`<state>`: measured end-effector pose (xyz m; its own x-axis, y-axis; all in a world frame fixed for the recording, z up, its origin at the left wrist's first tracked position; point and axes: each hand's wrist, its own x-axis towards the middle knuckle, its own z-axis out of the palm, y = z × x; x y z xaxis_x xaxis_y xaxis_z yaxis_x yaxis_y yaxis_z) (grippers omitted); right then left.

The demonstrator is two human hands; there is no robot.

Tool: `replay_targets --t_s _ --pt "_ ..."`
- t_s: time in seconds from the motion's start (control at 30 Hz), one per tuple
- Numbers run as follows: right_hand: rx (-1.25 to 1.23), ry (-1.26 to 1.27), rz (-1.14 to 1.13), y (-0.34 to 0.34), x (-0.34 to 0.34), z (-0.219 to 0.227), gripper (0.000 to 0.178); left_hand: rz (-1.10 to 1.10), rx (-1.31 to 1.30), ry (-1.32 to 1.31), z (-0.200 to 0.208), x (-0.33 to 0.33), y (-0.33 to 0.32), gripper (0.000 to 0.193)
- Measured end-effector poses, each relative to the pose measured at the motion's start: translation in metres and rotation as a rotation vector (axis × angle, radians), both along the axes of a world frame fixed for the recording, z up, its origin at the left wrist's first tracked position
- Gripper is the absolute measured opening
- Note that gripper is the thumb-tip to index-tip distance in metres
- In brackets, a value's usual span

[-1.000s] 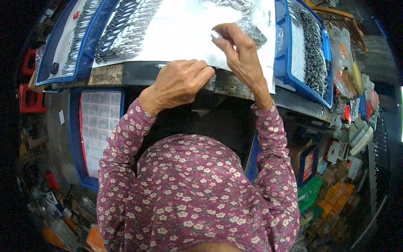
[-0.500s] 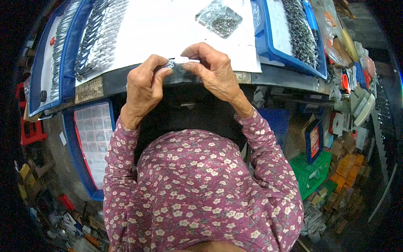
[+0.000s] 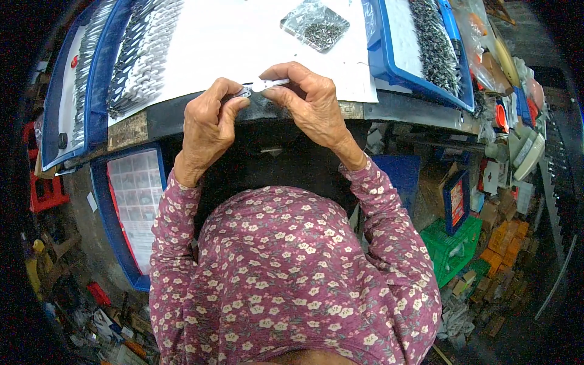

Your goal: Manually assembling small metal components by inserting metal pins into housings at a workstation.

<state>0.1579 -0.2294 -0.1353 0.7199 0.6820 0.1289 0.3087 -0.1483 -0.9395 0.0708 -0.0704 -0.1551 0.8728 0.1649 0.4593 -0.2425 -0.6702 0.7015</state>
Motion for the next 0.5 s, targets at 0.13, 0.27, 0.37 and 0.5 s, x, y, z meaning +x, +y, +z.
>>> replay_targets --t_s 0.13,0.27,0.37,0.5 --pt "-0.009 -0.095 0.025 0.002 -0.002 -0.005 0.022 -0.01 -0.005 0.01 0.002 -0.001 -0.003 0.01" --pt "0.018 -0.147 0.051 0.004 -0.009 -0.005 0.019 -0.032 -0.011 0.023 0.0 -0.004 -0.003 0.009" --pt "-0.003 -0.173 0.074 0.002 -0.009 -0.002 0.017 -0.063 -0.022 0.025 -0.001 -0.007 -0.002 0.009" --pt "-0.057 -0.051 0.151 -0.002 -0.011 0.0 0.018 -0.101 0.045 0.002 0.0 -0.014 -0.001 0.009"
